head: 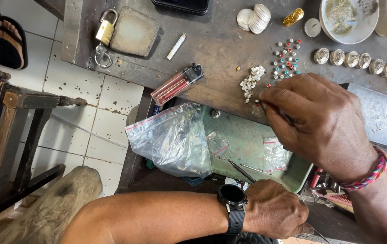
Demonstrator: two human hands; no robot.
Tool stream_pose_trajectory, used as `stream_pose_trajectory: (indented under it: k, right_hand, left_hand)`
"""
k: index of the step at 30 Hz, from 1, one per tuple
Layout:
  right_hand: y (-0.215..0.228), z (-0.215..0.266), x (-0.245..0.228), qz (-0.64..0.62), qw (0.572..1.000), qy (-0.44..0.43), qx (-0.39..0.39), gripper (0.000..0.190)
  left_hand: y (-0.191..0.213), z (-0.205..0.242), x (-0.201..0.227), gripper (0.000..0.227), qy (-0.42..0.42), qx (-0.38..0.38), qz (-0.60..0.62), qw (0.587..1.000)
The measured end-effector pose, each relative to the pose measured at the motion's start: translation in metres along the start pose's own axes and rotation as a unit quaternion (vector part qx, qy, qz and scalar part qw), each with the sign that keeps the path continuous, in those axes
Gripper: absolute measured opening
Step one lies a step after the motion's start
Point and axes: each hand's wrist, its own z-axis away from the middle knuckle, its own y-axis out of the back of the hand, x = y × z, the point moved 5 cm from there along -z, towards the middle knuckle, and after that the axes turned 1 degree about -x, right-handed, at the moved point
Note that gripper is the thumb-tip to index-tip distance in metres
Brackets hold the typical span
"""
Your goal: Sorting and packing small wooden sticks and beads into plastic bags at a jewelry workshop workbench.
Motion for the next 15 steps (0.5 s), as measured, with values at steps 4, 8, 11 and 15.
stream_pose_trajectory:
  k: [4, 8, 11, 15]
  right_hand:
    - [-0.003, -0.001, 0.0, 0.013, 1.0, 0.001, -0.018, 0.005]
    - [-0.004, -0.005, -0.003, 0.028, 0.999, 0.01, -0.019, 0.002]
    - [-0.005, -0.004, -0.001, 0.036, 0.999, 0.008, -0.03, 0.003]
    - [-0.006, 0.004, 0.001, 0.072, 0.997, 0.025, -0.025, 0.006]
  left_hand:
    - [0.0, 0.001, 0.0, 0.041, 0.0, 0.014, 0.013, 1.0]
    - [0.0, 0.0, -0.001, 0.042, 0.004, -0.003, 0.01, 1.0]
    - [-0.001, -0.001, -0.001, 0.042, 0.006, -0.009, 0.007, 1.0]
    - [-0.005, 0.0, -0.002, 0.039, -0.003, 0.022, 0.004, 1.0]
